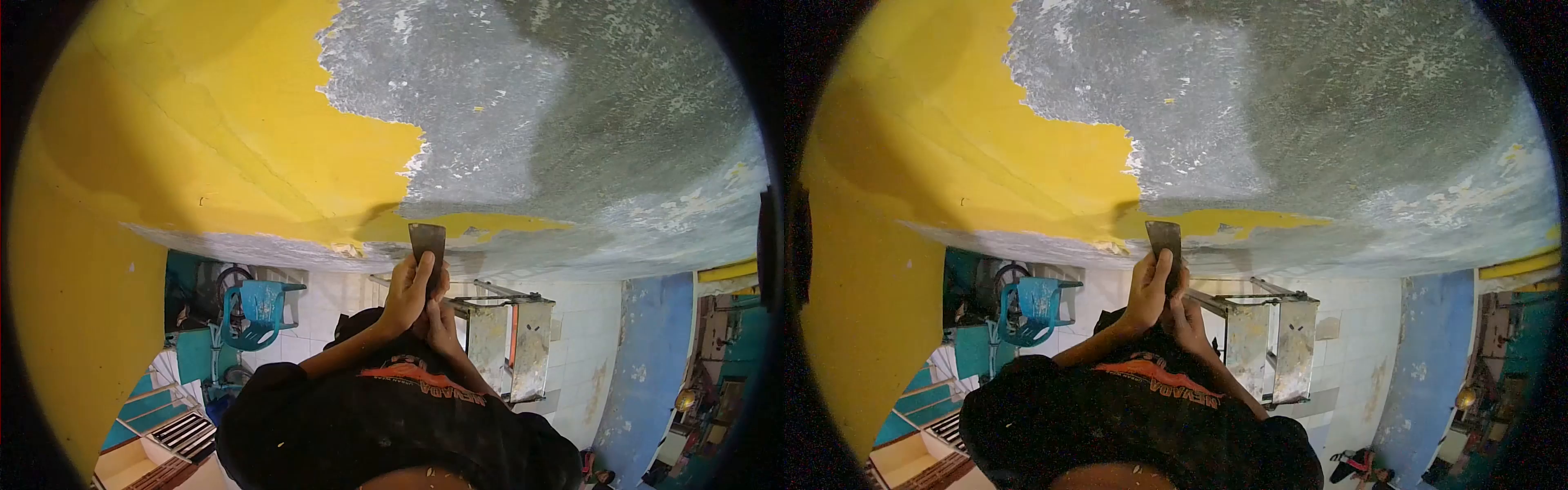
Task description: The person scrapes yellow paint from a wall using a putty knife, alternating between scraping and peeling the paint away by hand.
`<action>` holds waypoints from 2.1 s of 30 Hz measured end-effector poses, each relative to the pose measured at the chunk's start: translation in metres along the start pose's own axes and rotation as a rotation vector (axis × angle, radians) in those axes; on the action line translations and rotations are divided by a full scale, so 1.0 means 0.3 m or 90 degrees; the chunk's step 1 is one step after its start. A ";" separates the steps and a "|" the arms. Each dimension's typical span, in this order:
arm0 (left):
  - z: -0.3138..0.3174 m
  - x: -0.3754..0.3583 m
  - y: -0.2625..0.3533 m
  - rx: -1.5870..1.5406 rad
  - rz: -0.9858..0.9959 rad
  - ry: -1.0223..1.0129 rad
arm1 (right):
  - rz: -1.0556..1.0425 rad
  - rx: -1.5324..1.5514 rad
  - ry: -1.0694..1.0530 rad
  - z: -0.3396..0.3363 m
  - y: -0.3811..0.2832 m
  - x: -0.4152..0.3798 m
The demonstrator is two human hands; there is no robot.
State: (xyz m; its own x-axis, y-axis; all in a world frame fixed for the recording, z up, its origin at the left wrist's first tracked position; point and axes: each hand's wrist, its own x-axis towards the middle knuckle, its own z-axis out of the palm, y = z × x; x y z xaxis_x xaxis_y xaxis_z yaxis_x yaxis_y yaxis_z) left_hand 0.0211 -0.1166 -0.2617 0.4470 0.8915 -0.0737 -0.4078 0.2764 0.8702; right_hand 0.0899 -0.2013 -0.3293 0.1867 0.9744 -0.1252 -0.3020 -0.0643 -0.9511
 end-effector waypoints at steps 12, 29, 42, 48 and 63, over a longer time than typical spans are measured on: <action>-0.039 0.000 -0.053 -0.070 0.057 -0.046 | -0.078 -0.209 0.005 -0.127 -0.026 -0.002; -0.109 0.140 -0.020 0.492 0.040 -0.573 | 0.357 -0.995 1.000 -0.682 0.127 -0.172; -0.140 0.113 -0.070 0.490 0.066 -0.537 | 0.439 -0.905 0.888 -0.679 0.116 -0.191; -0.175 0.039 -0.075 0.313 -0.046 -0.311 | 0.334 -1.032 0.883 -0.707 0.294 -0.166; -0.148 0.088 -0.085 -0.016 -0.094 -0.046 | 0.179 0.188 -0.142 -0.027 -0.024 0.054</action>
State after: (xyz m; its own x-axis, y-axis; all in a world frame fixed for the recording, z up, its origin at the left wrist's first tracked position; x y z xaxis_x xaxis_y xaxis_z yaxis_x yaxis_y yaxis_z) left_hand 0.0080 -0.0844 -0.3075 0.5588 0.8130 -0.1635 -0.3526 0.4114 0.8405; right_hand 0.1028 -0.1869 -0.3267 -0.1366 0.9525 -0.2721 -0.5709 -0.3001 -0.7642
